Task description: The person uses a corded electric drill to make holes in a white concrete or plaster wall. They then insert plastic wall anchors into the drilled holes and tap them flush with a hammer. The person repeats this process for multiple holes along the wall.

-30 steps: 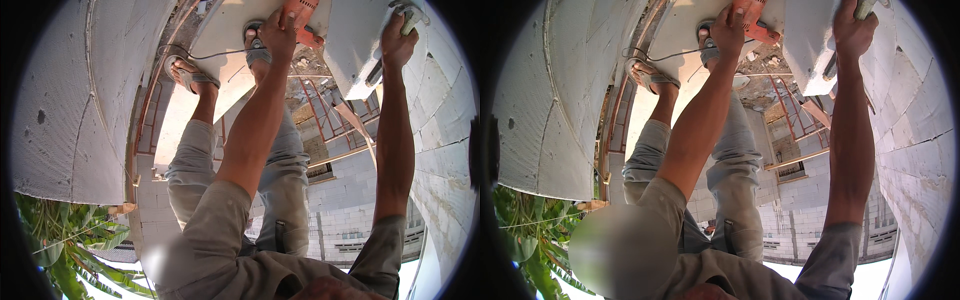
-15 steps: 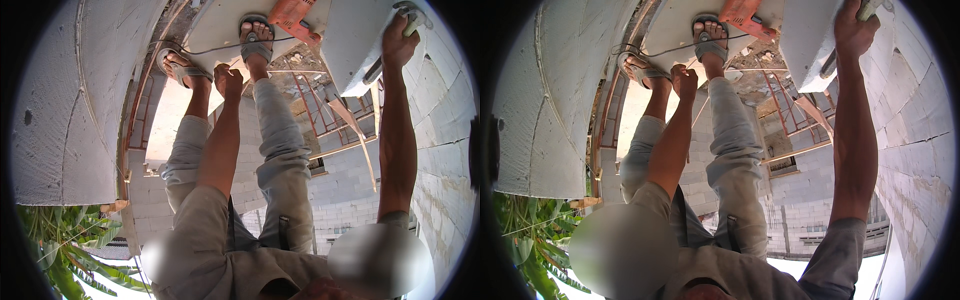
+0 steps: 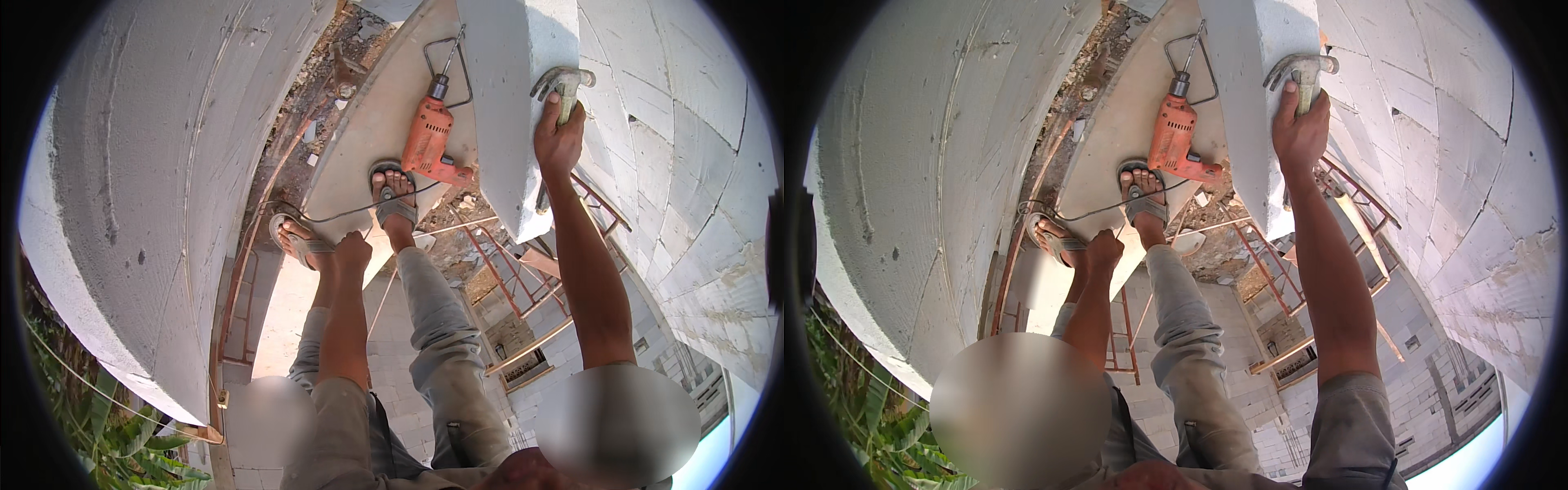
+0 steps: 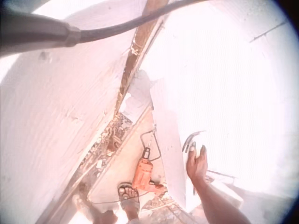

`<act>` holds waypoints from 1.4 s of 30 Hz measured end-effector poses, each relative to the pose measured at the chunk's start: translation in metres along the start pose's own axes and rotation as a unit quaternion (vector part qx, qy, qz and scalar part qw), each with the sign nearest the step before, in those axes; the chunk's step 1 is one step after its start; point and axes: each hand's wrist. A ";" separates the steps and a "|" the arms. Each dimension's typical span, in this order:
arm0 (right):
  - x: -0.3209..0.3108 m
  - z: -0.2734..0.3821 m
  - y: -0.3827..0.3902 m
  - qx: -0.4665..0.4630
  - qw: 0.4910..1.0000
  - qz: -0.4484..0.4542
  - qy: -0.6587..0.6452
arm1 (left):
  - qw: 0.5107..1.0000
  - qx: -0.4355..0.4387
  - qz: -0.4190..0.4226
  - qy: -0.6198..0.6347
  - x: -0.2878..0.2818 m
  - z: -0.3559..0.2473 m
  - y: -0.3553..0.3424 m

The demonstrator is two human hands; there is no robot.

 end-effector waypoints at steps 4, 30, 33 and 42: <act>0.001 -0.010 0.001 -0.022 0.999 -0.019 -0.042 | 0.983 -0.129 0.067 0.115 -0.067 -0.031 0.037; -0.147 0.021 -0.008 0.030 0.861 0.459 0.218 | 0.597 -0.197 -0.031 0.777 -0.199 -0.157 0.191; -0.130 0.043 -0.005 -0.041 0.814 0.510 0.275 | 0.496 -0.151 -0.003 0.855 -0.190 -0.151 0.190; -0.081 0.037 0.000 -0.084 0.785 0.484 0.377 | 0.479 -0.222 -0.013 0.849 -0.211 -0.157 0.189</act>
Point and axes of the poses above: each hand's wrist, its own y-axis away from the middle knuckle, its own x-axis out of the palm, z = x × y, and after that the axes turned 2 degrees about -x, right-handed
